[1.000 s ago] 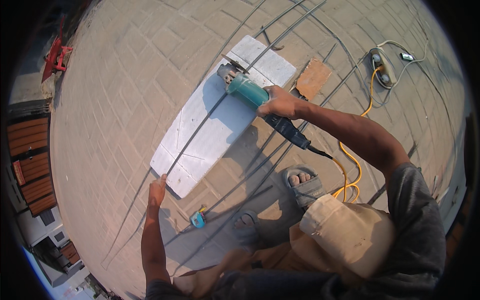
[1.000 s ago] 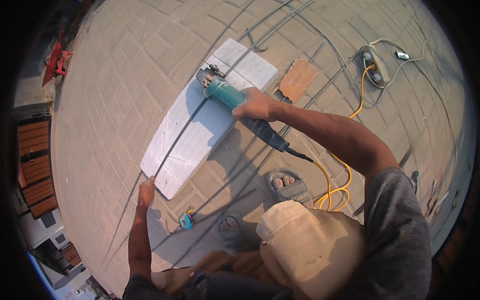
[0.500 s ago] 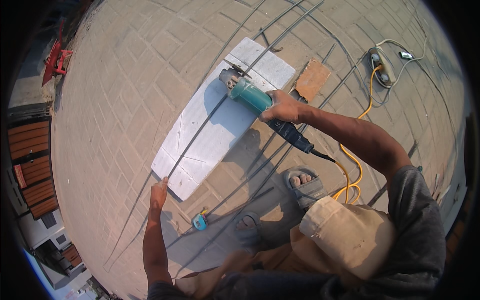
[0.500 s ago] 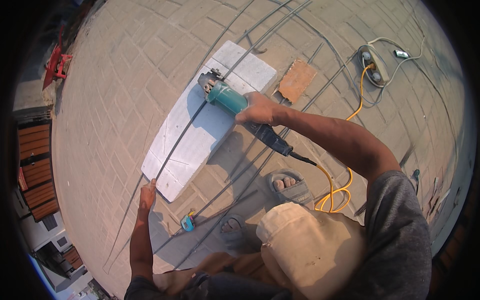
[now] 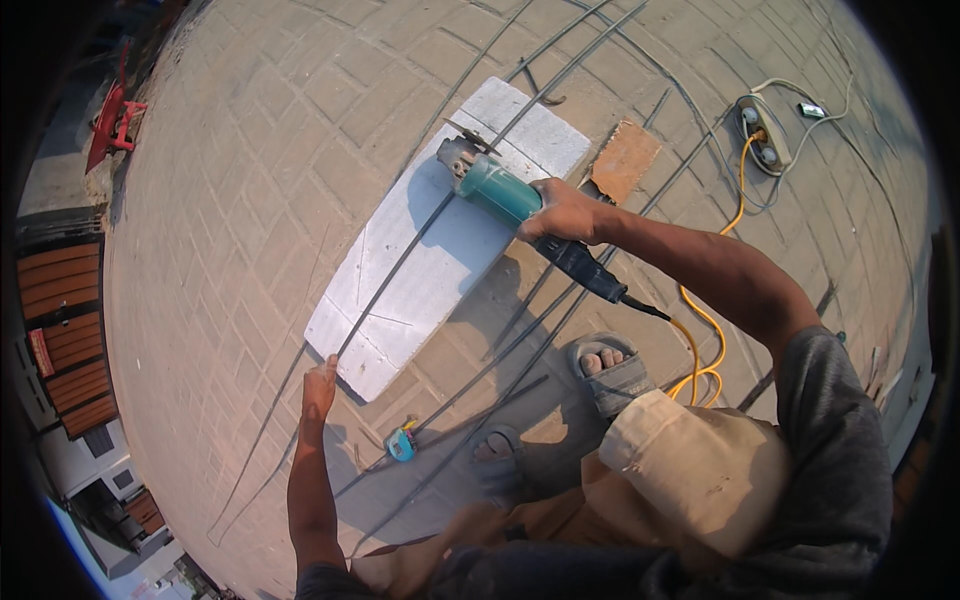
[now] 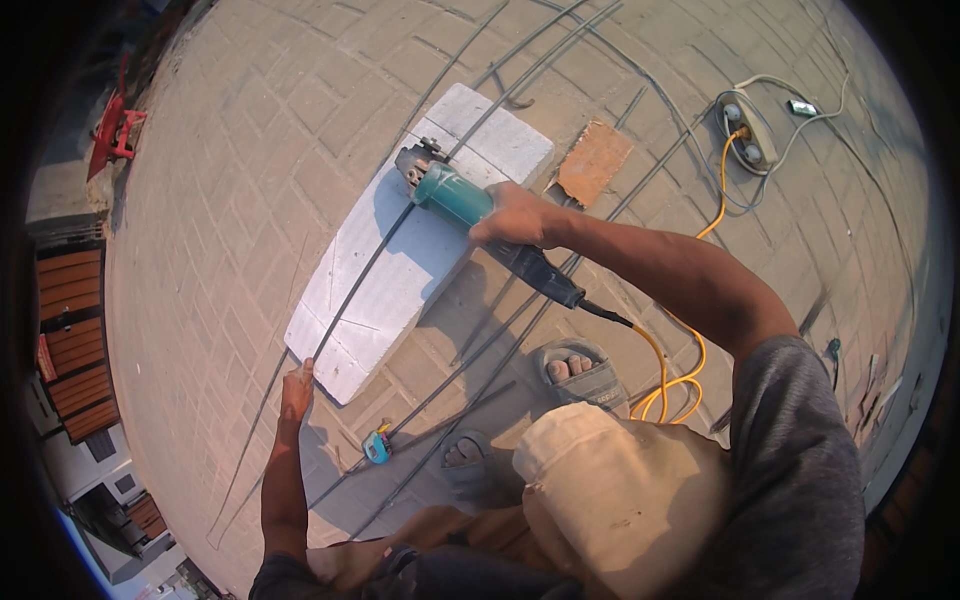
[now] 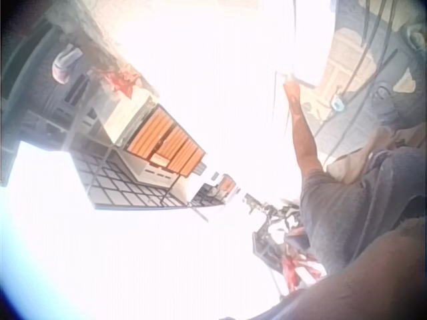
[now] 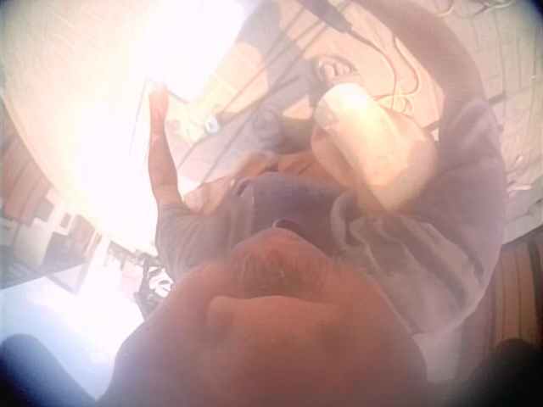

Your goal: The person measures a long metal rod using a tape measure and marks it on a white board. They then use an angle grinder to cut the rod at the marked position. The person repeats this process for multiple rods, measuring and cutting them to specific lengths.

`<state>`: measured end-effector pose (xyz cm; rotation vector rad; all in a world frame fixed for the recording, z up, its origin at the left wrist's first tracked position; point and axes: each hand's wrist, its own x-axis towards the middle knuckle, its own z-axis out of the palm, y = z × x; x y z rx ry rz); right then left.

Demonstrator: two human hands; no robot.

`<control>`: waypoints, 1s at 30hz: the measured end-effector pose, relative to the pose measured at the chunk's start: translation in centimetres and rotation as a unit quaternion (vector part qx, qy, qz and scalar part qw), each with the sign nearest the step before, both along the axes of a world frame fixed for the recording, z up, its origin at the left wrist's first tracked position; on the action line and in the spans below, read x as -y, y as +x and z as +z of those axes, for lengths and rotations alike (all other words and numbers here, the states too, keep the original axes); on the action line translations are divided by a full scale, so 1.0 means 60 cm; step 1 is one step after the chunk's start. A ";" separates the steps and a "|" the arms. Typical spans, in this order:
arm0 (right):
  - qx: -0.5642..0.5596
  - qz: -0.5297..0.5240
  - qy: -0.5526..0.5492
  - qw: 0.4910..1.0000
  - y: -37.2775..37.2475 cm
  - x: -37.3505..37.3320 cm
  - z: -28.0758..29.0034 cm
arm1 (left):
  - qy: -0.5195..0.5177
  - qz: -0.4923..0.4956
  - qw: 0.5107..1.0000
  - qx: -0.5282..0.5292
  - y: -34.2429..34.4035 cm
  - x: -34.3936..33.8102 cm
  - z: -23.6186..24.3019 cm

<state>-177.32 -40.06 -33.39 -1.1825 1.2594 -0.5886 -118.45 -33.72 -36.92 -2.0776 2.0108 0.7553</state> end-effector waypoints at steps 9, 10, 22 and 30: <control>0.003 0.006 -0.009 1.000 -0.002 -0.003 -0.011 | -0.007 0.004 1.000 -0.008 0.002 -0.002 -0.002; -0.002 0.005 -0.013 1.000 -0.003 0.001 -0.014 | -0.005 0.005 1.000 -0.010 -0.002 -0.001 -0.003; 0.027 -0.006 0.032 0.999 0.008 0.010 0.012 | -0.025 -0.014 0.999 -0.021 0.001 -0.004 0.005; 0.015 0.001 0.010 1.000 0.000 -0.003 0.008 | -0.029 -0.017 0.999 -0.030 0.001 -0.005 0.001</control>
